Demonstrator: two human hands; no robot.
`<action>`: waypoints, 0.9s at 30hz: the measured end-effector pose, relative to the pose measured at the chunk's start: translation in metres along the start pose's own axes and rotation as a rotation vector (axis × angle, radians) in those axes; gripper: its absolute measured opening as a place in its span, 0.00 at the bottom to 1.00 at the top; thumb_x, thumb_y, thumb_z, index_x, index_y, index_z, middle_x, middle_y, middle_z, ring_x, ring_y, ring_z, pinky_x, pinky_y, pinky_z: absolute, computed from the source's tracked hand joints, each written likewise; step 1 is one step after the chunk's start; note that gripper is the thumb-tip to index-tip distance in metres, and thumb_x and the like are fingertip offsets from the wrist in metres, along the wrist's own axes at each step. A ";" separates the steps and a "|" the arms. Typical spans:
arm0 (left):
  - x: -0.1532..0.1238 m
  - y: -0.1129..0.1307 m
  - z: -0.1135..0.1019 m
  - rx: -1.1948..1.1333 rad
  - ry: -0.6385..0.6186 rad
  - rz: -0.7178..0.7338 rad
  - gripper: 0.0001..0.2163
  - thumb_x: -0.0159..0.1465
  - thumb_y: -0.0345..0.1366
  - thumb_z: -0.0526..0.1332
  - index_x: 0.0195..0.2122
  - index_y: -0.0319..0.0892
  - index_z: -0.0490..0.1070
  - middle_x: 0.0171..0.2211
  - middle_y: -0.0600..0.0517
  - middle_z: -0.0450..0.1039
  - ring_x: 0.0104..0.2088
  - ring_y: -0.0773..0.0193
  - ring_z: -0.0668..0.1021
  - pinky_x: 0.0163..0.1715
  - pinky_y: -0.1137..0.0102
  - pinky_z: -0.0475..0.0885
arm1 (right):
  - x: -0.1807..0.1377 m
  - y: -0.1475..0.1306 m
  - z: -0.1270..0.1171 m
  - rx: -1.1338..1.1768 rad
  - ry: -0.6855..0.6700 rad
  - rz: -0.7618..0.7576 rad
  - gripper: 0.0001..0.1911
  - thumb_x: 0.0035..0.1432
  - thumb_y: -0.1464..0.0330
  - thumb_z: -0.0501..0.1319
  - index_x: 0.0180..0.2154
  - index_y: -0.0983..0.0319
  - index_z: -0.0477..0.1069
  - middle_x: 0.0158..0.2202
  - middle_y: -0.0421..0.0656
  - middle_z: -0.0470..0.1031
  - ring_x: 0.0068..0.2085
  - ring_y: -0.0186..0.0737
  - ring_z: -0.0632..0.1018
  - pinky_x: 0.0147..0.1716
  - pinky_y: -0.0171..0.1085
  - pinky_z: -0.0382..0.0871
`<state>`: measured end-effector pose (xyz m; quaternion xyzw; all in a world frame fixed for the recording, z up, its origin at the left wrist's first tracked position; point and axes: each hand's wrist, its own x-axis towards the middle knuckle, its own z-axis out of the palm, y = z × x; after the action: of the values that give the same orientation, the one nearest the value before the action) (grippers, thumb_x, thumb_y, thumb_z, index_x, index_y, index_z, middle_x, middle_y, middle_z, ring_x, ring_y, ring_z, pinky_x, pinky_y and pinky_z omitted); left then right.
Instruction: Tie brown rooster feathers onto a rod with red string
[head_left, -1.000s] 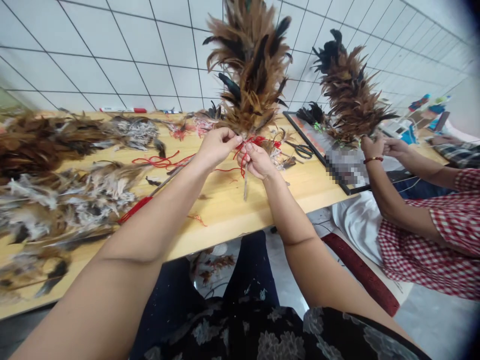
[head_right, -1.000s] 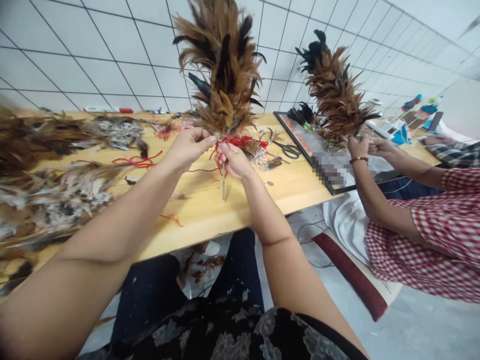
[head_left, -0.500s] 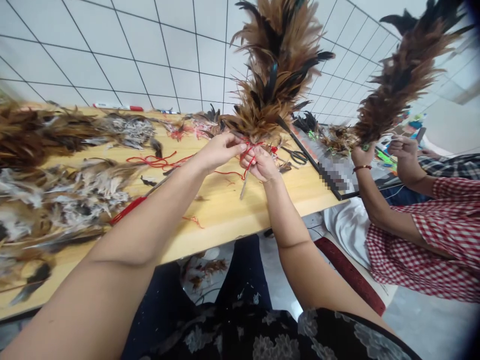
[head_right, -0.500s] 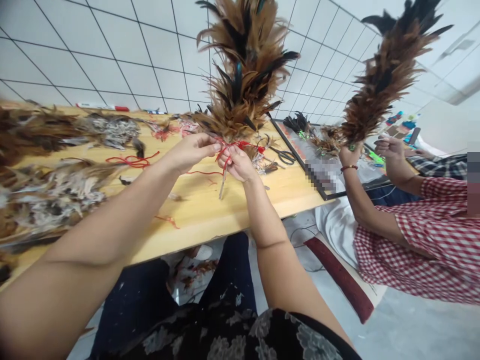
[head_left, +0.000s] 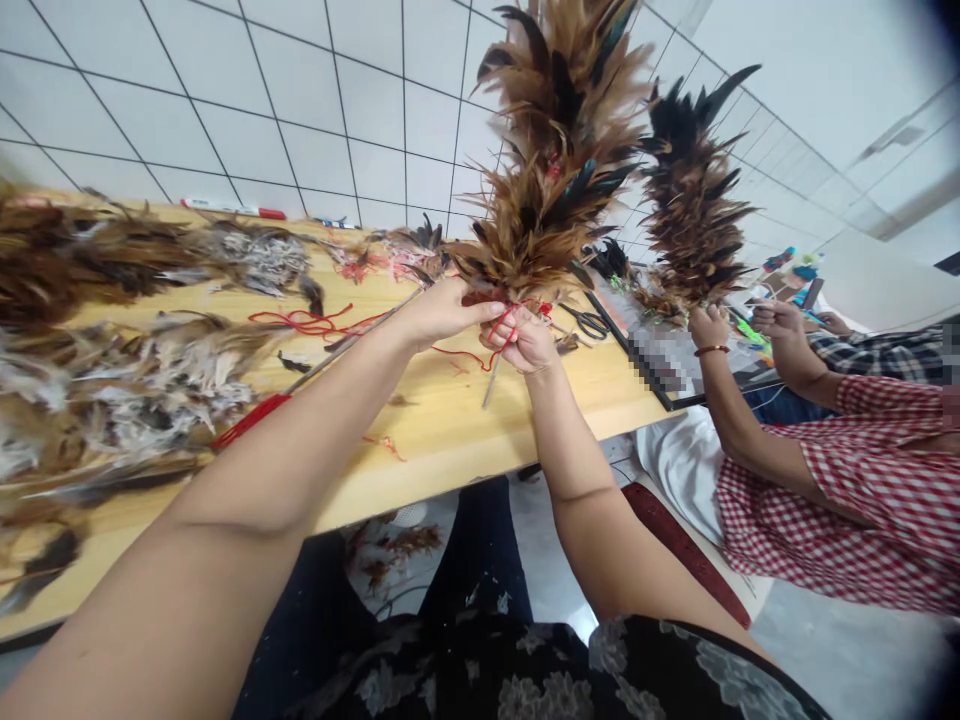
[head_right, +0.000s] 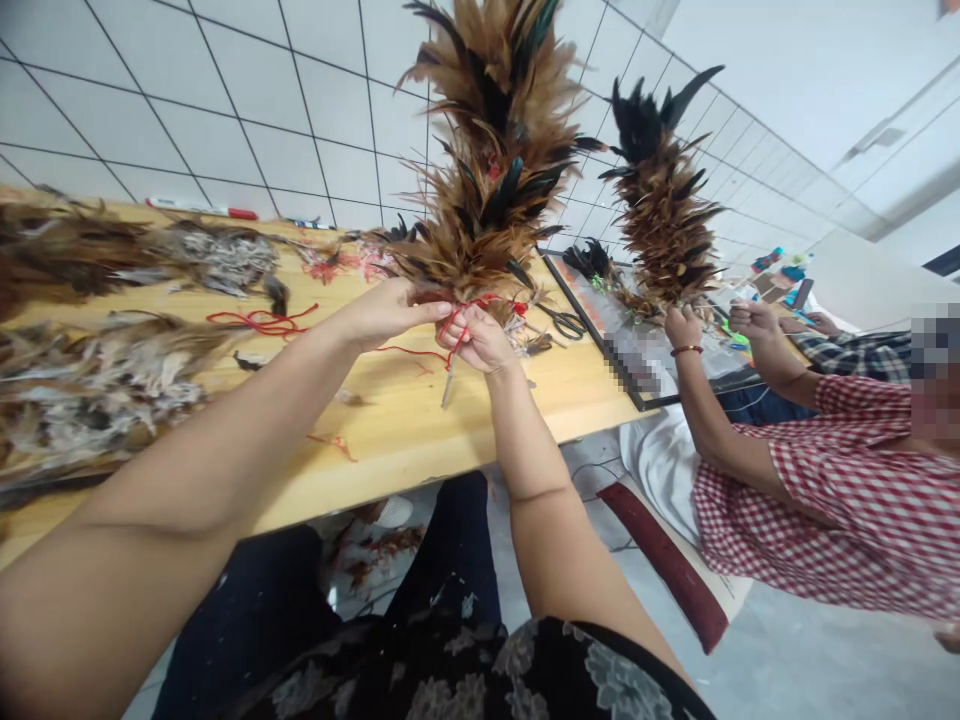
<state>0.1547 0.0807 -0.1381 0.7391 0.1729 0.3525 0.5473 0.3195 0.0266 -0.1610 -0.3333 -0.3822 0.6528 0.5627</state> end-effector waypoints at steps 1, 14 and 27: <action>-0.001 0.000 0.000 -0.026 -0.050 -0.015 0.23 0.58 0.50 0.74 0.46 0.37 0.81 0.47 0.43 0.83 0.51 0.51 0.81 0.59 0.58 0.72 | 0.000 0.000 0.000 -0.004 0.023 0.005 0.28 0.73 0.67 0.57 0.23 0.60 0.46 0.19 0.33 0.44 0.22 0.31 0.52 0.25 0.30 0.57; -0.008 -0.011 -0.002 -0.009 -0.376 -0.372 0.41 0.51 0.47 0.78 0.63 0.39 0.65 0.30 0.53 0.76 0.29 0.64 0.76 0.34 0.70 0.71 | 0.005 -0.010 -0.005 0.015 0.211 -0.170 0.28 0.70 0.59 0.65 0.29 0.58 0.47 0.24 0.32 0.47 0.25 0.30 0.55 0.25 0.30 0.57; 0.004 -0.039 0.043 0.343 0.247 -0.275 0.10 0.60 0.33 0.67 0.42 0.40 0.74 0.27 0.55 0.74 0.29 0.63 0.74 0.34 0.68 0.64 | 0.018 0.003 -0.006 -0.197 0.331 -0.230 0.25 0.70 0.62 0.64 0.28 0.58 0.50 0.27 0.35 0.50 0.28 0.32 0.59 0.27 0.30 0.61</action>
<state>0.1933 0.0666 -0.1795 0.7422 0.3946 0.3279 0.4312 0.3207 0.0454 -0.1663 -0.4433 -0.3821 0.4802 0.6534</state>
